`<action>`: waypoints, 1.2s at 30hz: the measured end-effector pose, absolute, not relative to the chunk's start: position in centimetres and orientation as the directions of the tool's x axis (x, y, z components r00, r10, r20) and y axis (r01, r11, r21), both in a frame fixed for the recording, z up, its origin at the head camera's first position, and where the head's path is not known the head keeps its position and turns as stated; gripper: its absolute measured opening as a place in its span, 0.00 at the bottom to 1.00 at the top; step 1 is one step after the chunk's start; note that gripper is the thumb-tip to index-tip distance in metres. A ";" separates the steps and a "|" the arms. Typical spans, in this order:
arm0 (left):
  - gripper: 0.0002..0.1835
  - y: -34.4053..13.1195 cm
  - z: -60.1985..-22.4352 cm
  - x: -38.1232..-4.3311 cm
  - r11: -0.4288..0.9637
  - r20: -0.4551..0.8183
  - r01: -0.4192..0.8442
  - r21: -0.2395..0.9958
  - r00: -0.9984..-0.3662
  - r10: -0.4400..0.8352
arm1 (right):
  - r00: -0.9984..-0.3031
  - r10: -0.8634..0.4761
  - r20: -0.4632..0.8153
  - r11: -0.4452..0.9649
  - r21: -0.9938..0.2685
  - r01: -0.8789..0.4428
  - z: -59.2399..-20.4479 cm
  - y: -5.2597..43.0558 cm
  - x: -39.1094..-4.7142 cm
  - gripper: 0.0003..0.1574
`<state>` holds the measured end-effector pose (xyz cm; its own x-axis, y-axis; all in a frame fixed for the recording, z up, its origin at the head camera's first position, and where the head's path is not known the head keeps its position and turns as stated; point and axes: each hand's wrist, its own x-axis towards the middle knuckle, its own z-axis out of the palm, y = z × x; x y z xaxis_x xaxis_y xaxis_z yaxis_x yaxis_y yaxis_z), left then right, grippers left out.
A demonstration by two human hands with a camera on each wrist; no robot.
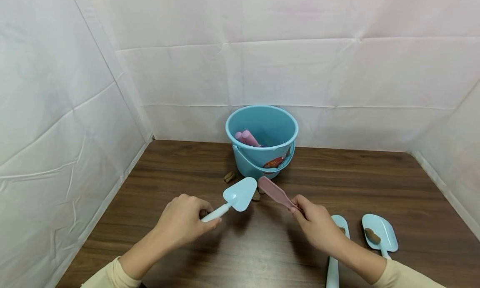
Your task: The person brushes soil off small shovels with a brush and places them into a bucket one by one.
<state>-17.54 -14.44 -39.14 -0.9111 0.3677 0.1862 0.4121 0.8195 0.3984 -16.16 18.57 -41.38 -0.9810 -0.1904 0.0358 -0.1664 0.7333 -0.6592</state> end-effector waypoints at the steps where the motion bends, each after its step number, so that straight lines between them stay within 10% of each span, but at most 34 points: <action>1: 0.09 -14.5 -39.1 -17.6 0.816 0.193 0.413 0.403 -0.910 0.366 | -0.978 -0.197 0.062 0.751 -0.632 -0.191 -41.4 18.5 -16.2 0.05; 7: 0.08 -14.8 -39.0 -17.5 0.808 0.218 0.418 0.415 -0.908 0.357 | -0.875 -0.381 0.299 0.853 -0.250 -0.457 -41.9 18.7 -16.3 0.08; 16: 0.07 -15.6 -38.6 -17.8 0.751 0.193 0.402 0.524 -0.915 0.354 | -0.417 -0.767 0.488 0.637 0.497 -0.589 -41.6 18.8 -17.0 0.26; 22: 0.07 -16.2 -38.6 -18.1 0.722 0.129 0.352 0.595 -0.929 0.347 | -0.220 -0.837 0.502 0.523 0.613 -0.593 -40.3 17.9 -17.0 0.19; 36: 0.09 -16.6 -38.6 -18.4 0.639 -0.005 0.281 0.716 -0.913 0.407 | -0.185 -0.850 0.493 0.485 0.594 -0.642 -40.4 17.3 -17.0 0.20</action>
<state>-18.41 -16.59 -38.59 -0.9134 0.4071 -0.0047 0.2811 0.6391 0.7160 -17.04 17.27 -40.40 -0.1853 -0.8498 0.4934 -0.6422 0.4848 0.5938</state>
